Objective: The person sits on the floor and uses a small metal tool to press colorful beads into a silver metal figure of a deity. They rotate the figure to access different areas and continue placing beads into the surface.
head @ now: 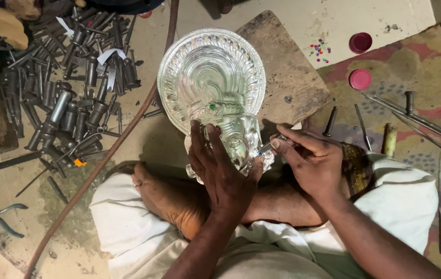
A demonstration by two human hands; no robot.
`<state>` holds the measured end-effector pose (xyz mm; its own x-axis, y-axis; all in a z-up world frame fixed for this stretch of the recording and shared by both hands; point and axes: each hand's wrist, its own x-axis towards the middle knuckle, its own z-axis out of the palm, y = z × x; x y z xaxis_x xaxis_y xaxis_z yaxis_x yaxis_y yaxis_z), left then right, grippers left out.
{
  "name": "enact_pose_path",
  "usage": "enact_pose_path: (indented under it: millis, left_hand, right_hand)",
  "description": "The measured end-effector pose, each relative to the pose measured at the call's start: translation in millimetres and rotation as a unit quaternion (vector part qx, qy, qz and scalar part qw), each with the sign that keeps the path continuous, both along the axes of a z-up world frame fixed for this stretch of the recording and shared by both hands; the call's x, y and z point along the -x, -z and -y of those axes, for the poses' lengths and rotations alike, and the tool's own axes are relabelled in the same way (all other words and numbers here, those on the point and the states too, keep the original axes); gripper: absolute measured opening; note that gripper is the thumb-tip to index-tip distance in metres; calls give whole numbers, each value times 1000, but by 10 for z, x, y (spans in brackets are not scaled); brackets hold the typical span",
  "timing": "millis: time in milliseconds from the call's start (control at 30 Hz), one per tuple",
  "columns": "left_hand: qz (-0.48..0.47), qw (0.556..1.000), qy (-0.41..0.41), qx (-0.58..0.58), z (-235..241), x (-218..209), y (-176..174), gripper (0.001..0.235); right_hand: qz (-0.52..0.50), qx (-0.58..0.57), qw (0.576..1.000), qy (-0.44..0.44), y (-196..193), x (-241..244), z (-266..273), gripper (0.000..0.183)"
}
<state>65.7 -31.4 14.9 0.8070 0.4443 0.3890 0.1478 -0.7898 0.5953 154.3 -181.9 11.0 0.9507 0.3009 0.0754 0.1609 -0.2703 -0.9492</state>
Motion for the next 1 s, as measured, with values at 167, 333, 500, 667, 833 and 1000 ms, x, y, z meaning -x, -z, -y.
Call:
enact_pose_path:
  millis: [167,333,500,667,833,1000]
  left_hand:
    - [-5,1000,-1,10,3,-12,5,114]
    - [-2,1000,2,3,-8,3,11,113]
    - [-17,1000,1,15,-4,-3,16,114]
    - [-6,1000,-4,-6,-4,10,25,109]
    - [1,1000,-3,3,-4,-10,27,108]
    - [-1,1000,3,7,-2,4,29,108]
  right_hand:
    - [5,1,999,-46,-32,-78,3,31]
    - [16,27,997,-64,-26,-69,-7,31]
    - [-59,-39,997,14,39,7,13,27]
    - [-131,-104,985,52,146,105,30,25]
    - [-119,-119,984,60,182,145,38,24]
    - [-95,-106,988,55,173,142,46,22]
